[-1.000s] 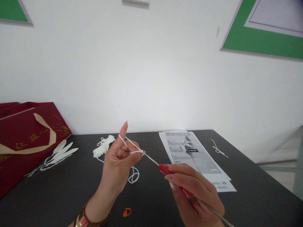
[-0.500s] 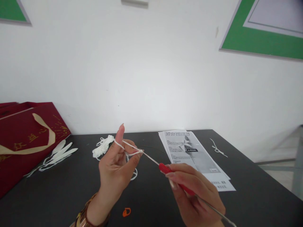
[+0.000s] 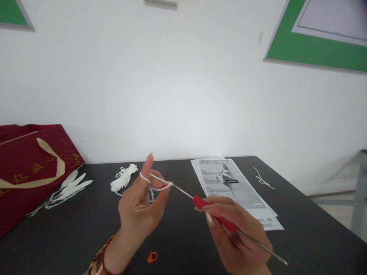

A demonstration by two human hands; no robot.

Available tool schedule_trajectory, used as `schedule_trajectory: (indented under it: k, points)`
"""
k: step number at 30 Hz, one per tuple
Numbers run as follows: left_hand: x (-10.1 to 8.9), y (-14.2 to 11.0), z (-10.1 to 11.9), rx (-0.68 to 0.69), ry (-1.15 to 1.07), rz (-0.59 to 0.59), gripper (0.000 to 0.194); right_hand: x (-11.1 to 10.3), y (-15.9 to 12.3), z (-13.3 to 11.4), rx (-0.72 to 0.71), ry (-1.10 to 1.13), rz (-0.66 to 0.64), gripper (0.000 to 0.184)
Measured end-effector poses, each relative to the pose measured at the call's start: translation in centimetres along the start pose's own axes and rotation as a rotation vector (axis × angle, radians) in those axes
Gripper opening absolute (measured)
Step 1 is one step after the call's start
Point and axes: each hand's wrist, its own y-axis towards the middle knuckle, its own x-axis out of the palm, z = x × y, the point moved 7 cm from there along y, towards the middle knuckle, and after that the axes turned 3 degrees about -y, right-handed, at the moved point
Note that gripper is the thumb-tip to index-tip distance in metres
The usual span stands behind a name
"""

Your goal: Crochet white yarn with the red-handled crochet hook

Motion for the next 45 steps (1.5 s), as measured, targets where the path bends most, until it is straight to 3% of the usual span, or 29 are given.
schedule_trajectory:
  k: [3,8,16,25,32,38,45]
  points:
    - [0.1,0.0,-0.3,0.009,0.033,-0.036,0.083,0.1,-0.1,0.7,0.059,0.066,-0.008,0.034]
    - [0.2,0.6,-1.4,-0.198,0.023,-0.105,0.047,-0.1,0.1,2.3,0.200,0.223,0.037,0.026]
    - [0.9,0.0,-3.7,-0.716,-0.206,-0.211,0.085,0.2,-0.2,5.4,0.649,0.505,0.087,0.001]
    - [2.4,-2.4,-5.4,-1.096,-0.571,-0.407,0.078,1.4,0.0,7.4,0.806,0.833,-0.003,0.017]
    - [3.0,-3.0,-4.9,-1.113,-0.705,-0.461,0.076,3.1,-0.9,8.8,0.956,1.016,0.027,0.020]
    - [3.0,-2.7,-4.7,-0.979,-0.492,-0.497,0.067,4.6,-1.9,9.6,1.096,1.168,0.101,0.014]
    - [3.2,-2.5,-5.0,-0.833,-0.348,-0.295,0.047,5.9,-2.7,9.8,1.180,1.242,0.190,0.012]
